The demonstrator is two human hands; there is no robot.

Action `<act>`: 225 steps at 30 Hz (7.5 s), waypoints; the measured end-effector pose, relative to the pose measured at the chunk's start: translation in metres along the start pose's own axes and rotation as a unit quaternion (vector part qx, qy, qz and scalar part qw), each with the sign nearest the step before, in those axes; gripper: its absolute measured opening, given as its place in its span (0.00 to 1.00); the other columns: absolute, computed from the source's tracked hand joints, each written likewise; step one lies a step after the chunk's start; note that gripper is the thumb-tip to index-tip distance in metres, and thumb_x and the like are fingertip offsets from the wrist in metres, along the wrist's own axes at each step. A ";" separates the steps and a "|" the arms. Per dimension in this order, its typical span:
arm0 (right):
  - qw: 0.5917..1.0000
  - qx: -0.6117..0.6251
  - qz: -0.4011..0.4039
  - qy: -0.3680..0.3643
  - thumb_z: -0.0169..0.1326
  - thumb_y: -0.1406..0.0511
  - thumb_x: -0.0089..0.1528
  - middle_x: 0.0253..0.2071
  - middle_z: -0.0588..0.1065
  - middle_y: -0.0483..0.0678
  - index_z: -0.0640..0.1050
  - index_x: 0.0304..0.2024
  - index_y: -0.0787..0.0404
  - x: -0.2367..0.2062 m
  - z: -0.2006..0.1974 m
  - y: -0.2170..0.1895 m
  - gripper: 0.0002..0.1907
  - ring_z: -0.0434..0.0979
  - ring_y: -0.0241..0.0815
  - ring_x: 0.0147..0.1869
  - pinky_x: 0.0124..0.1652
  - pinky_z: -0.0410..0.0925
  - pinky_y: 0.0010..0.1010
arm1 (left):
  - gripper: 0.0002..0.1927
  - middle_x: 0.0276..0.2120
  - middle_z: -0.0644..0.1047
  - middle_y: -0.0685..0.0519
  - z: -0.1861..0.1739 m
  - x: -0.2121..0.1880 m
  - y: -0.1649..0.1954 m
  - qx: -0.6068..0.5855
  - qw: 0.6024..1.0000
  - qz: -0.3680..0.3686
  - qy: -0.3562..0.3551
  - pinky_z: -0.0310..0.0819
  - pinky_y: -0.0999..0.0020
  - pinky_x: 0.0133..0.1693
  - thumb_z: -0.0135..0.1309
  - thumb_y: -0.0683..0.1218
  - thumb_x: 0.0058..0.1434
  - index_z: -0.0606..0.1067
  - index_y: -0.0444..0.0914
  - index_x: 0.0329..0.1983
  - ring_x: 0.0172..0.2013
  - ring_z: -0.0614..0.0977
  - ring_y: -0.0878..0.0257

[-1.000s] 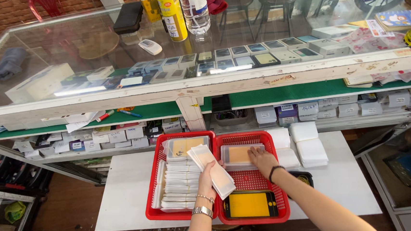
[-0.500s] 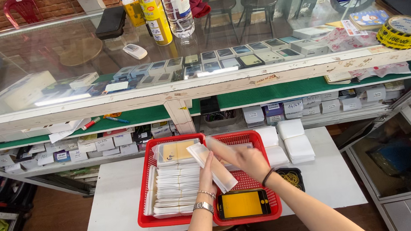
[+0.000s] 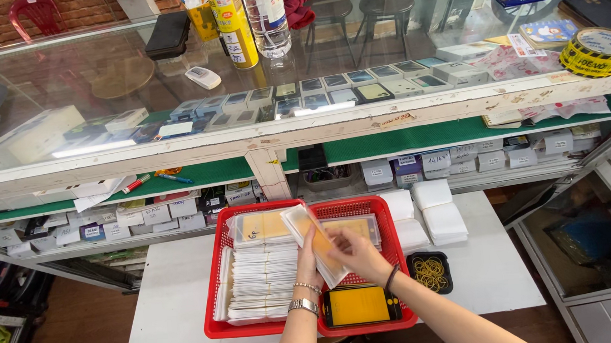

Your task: The person repeatedly picks small white packs from a red basket, places them into a yellow phone case, and returns the case to the basket. The person also stacks the packs into neat piles within the basket.

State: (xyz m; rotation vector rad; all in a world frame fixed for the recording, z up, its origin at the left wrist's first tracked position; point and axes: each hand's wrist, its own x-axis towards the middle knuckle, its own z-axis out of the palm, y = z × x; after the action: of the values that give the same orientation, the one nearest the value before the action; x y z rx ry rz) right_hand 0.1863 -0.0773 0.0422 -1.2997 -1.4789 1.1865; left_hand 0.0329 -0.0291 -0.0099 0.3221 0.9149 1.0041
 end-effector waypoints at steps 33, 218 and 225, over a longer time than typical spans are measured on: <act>0.908 -0.417 0.017 -0.031 0.49 0.58 0.63 0.32 0.81 0.56 0.78 0.53 0.57 0.038 -0.039 0.003 0.19 0.83 0.55 0.38 0.40 0.76 0.46 | 0.30 0.48 0.79 0.49 -0.017 -0.005 0.003 -0.019 0.999 -0.007 0.044 0.78 0.63 0.46 0.56 0.62 0.60 0.73 0.39 0.58 0.45 0.80 0.60; 0.974 0.036 -0.063 -0.216 0.55 0.55 0.67 0.52 0.78 0.56 0.68 0.70 0.57 0.013 -0.051 -0.091 0.31 0.80 0.41 0.52 0.50 0.75 0.32 | 0.28 0.50 0.80 0.46 0.024 -0.037 0.023 0.627 0.706 0.240 -0.227 0.77 0.65 0.48 0.60 0.48 0.64 0.68 0.37 0.66 0.47 0.82 0.60; 0.994 -0.014 0.031 -0.108 0.53 0.56 0.69 0.38 0.80 0.54 0.79 0.56 0.64 0.037 -0.042 -0.014 0.21 0.80 0.42 0.41 0.43 0.75 0.34 | 0.27 0.50 0.81 0.42 -0.022 -0.066 0.040 0.225 0.971 0.084 0.015 0.82 0.62 0.45 0.60 0.49 0.60 0.70 0.33 0.59 0.47 0.84 0.53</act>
State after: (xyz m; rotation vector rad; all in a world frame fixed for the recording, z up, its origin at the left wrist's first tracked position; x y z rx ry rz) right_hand 0.2185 -0.0356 0.0644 -1.2745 -1.6239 1.3881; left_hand -0.0218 -0.0668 0.0349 0.7785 1.1552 0.9506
